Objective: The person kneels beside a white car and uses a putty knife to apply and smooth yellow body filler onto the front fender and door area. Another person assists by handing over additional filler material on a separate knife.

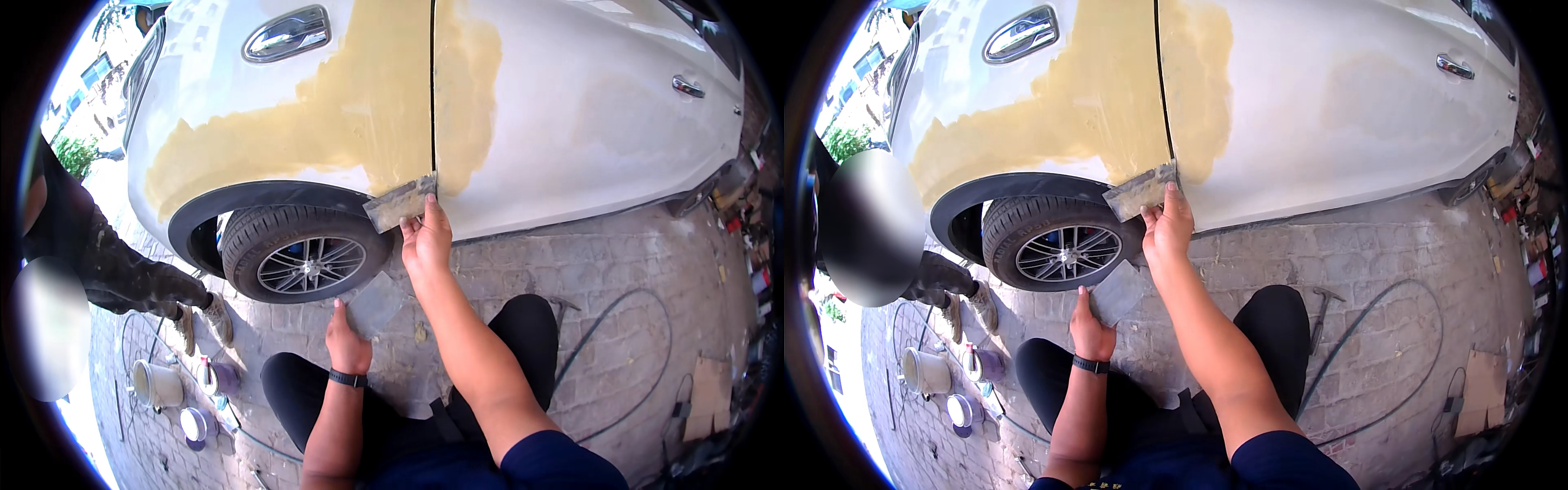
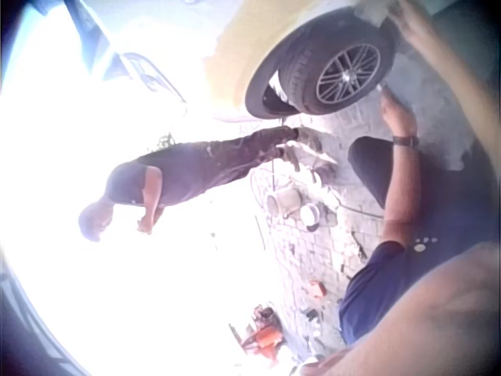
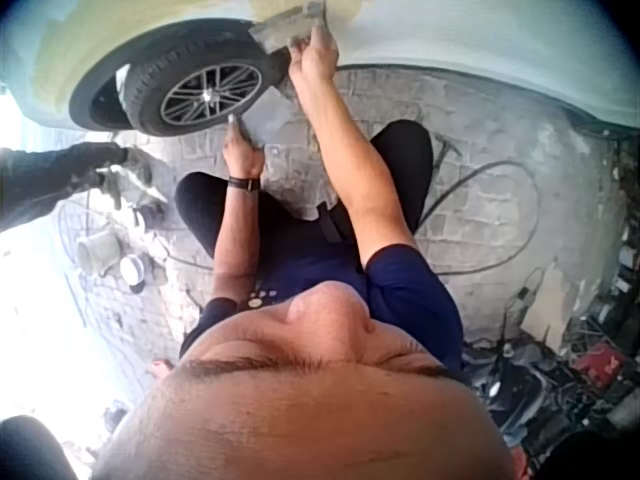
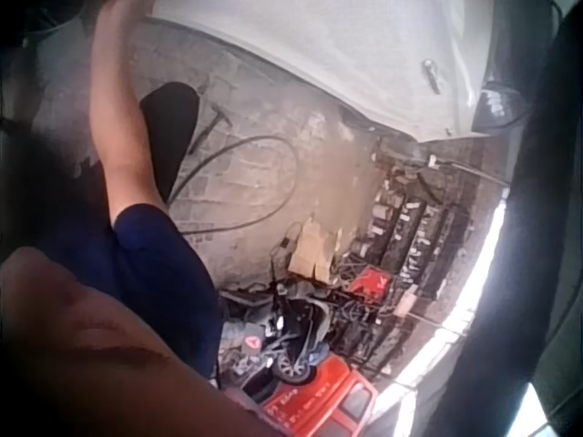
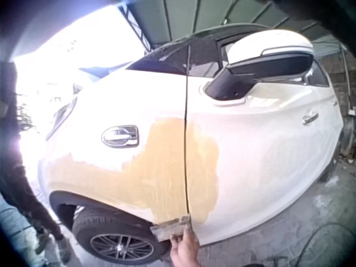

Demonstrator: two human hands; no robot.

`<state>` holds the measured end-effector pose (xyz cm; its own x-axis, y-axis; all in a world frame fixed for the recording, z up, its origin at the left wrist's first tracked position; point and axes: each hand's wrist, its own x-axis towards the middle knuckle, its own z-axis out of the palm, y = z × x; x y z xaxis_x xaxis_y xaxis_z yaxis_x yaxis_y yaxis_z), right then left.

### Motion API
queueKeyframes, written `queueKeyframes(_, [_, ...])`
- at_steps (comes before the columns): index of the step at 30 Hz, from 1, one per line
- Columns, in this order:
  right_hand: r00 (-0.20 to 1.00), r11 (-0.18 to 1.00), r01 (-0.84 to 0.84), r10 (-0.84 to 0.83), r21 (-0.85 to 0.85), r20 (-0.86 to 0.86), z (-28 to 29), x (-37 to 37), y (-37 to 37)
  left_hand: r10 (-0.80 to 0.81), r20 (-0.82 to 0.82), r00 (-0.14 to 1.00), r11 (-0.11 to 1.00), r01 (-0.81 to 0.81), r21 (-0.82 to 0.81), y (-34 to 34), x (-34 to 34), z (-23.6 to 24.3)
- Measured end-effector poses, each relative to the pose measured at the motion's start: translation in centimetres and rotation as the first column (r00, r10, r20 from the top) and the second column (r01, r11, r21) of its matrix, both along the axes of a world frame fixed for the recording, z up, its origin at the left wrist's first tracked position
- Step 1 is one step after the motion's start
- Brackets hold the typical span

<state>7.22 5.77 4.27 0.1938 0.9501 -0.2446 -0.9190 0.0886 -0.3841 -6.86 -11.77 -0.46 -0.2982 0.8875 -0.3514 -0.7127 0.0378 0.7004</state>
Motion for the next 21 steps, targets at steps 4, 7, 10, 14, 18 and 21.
queueKeyframes(4, [1.0,0.996,0.028,-0.028,-0.085,0.0,-0.4,-0.1,-0.9,0.014,-0.021,1.0,1.0,-0.014,-0.018,0.2,0.1,0.2])
queueKeyframes(7, [1.0,0.999,0.026,-0.026,-0.029,0.013,0.2,-0.2,-1.0,0.021,-0.017,1.0,1.0,-0.021,0.002,0.2,0.2,0.2])
queueKeyframes(10, [1.0,1.0,0.01,-0.011,0.028,0.023,1.7,0.2,0.2,0.008,-0.028,1.0,1.0,-0.009,-0.021,-0.1,0.4,0.4])
queueKeyframes(14, [0.999,1.0,-0.016,0.016,-0.01,0.036,1.3,0.3,-0.4,0.024,-0.01,1.0,0.999,-0.024,-0.022,0.2,0.4,1.0])
queueKeyframes(18, [0.999,0.999,-0.037,0.038,-0.024,0.033,0.1,0.5,-0.6,0.022,0.005,1.0,1.0,-0.022,0.007,0.3,0.9,1.5])
queueKeyframes(21, [0.998,0.997,-0.019,0.015,0.073,0.056,2.6,0.5,0.6,0.015,-0.045,0.999,1.0,-0.016,-0.013,-0.1,0.4,0.5])
